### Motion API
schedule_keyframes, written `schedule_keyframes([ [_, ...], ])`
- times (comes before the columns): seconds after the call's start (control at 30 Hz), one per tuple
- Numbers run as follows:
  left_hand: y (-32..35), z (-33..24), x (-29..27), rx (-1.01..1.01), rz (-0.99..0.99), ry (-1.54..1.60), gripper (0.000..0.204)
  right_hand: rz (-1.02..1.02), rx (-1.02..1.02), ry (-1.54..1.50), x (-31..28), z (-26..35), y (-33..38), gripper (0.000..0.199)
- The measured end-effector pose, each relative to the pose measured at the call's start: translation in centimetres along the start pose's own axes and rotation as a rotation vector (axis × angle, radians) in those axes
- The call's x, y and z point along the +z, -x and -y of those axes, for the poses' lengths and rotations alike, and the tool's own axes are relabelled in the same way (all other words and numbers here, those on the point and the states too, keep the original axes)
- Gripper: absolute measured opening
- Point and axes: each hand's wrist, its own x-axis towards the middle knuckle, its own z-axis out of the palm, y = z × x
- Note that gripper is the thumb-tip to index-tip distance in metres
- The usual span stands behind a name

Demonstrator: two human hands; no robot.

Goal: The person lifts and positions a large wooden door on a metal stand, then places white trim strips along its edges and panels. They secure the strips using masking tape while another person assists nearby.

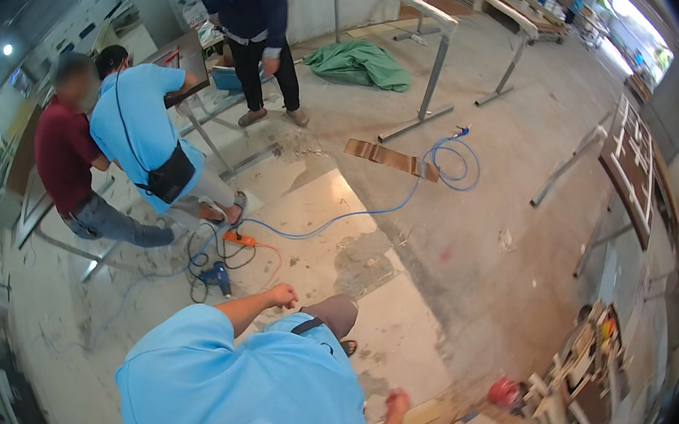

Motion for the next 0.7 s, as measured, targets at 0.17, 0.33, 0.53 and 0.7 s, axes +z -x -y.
schedule_keyframes([
  [0.17, -6.0, -4.8, 5.3, -0.143, -0.019, 0.108, 0.024, -0.007, -0.401, 0.089, -1.7, 28.5, -12.2, 0.019],
  [0.33, -13.9, -16.0, 7.5, -0.220, -0.026, 0.198, 0.026, -0.060, -0.332, 0.200, -4.6, 39.1, -17.4, 0.014],
  [0.53, -27.2, -39.8, 9.4, 0.167, -0.170, -0.065, 0.023, 0.011, -0.188, 0.130, -5.0, 32.7, -15.8, 0.017],
  [0.7, -35.5, -62.2, 12.5, 0.411, -0.146, 0.085, 0.016, 0.039, -0.089, 0.322, -4.0, 32.1, -15.6, 0.020],
])
